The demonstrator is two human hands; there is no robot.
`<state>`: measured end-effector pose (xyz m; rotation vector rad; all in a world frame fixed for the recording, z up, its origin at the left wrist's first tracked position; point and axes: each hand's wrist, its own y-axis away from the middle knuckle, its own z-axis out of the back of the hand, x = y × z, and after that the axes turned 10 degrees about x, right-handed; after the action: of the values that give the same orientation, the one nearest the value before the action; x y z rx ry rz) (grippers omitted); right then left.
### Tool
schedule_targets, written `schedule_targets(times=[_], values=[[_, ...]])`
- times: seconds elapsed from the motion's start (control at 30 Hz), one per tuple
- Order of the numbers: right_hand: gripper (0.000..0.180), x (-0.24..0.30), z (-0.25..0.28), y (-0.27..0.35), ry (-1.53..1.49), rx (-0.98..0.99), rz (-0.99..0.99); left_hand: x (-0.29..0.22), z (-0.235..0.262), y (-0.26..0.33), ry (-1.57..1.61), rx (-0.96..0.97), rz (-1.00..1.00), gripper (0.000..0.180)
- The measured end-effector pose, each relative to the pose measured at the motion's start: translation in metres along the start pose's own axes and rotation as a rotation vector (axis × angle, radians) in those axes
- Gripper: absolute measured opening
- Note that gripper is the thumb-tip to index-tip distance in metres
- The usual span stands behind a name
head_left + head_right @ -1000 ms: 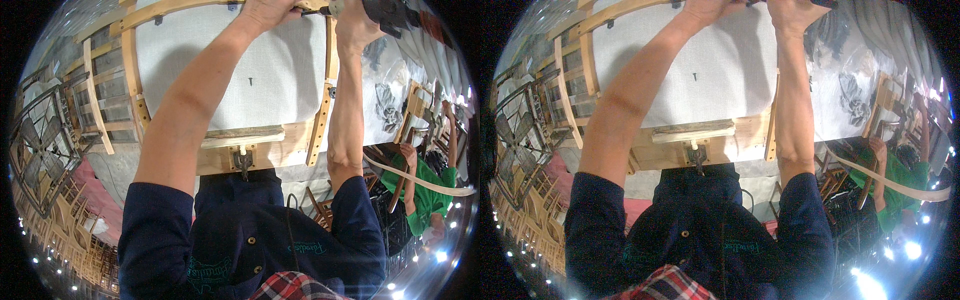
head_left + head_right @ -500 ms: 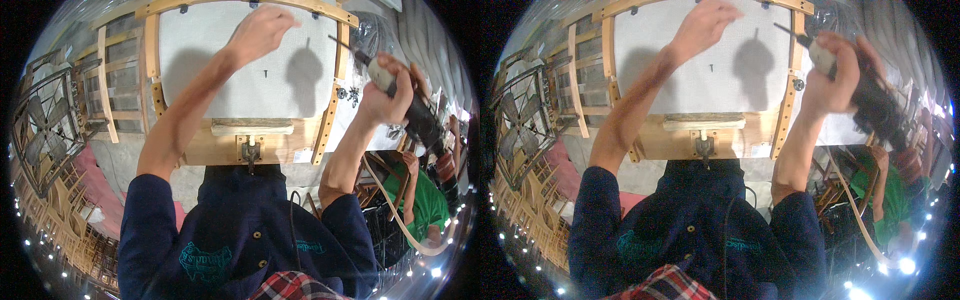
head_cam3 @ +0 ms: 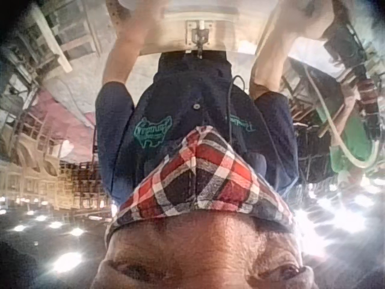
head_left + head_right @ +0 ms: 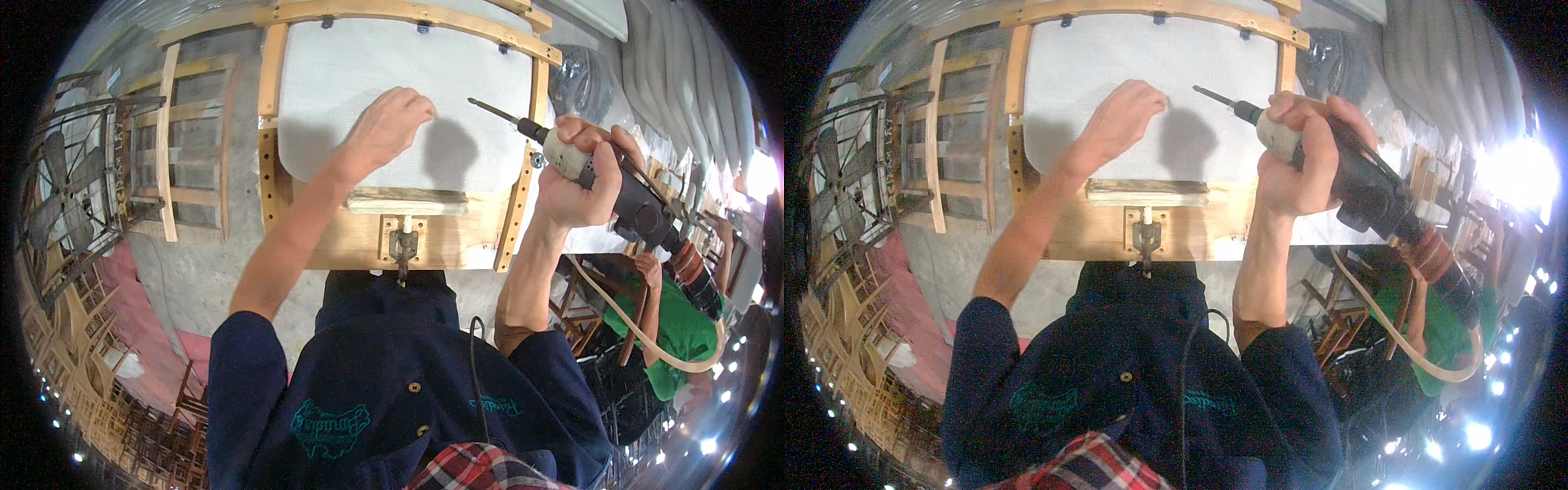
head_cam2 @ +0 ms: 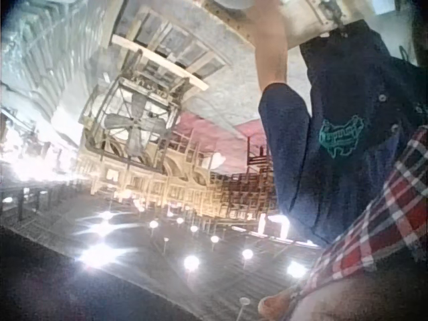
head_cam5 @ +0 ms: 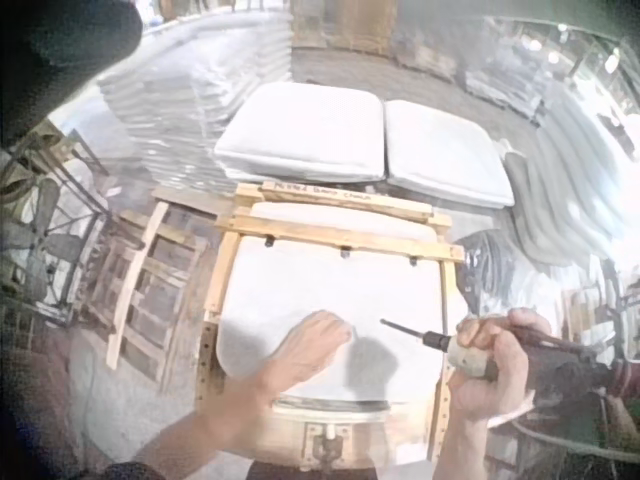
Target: The person uses a pneumatic drill to fasten white foam cushions to wooden chair frames. They repeatedly position the cushions, drive fasteners into the frame, and remove the finished assemblies to place them aside.
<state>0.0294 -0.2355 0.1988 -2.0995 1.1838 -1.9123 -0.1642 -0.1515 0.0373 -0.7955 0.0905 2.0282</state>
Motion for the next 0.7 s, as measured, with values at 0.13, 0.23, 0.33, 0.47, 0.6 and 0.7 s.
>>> schedule_targets(times=[0.13, 0.23, 0.33, 0.47, 0.6, 0.7], values=[[0.034, 0.008, -0.028, 0.004, -0.110, -0.041, -0.016, -0.044, 0.046, -0.003, 1.073, -0.089, 0.859, 0.015], [0.038, 0.004, -0.048, 0.007, -0.016, 0.001, 0.029, -0.041, 0.029, 0.010, 1.987, -0.666, 0.550, 0.017], [0.039, 0.003, -0.061, 0.010, -0.262, 0.070, -0.095, -0.037, 0.025, 0.019, 2.184, -0.802, 0.409, 0.016], [0.039, 0.000, -0.081, 0.014, -0.254, 0.069, -0.160, -0.040, 0.034, 0.022, 2.268, -0.881, 0.430, 0.014], [0.037, -0.013, -0.084, 0.013, -0.296, 0.143, -0.136, -0.039, 0.036, 0.023, 2.269, -0.889, 0.411, 0.013], [0.035, -0.017, -0.091, 0.012, -0.311, 0.143, -0.145, -0.039, 0.039, 0.021, 2.263, -0.917, 0.457, 0.013]])
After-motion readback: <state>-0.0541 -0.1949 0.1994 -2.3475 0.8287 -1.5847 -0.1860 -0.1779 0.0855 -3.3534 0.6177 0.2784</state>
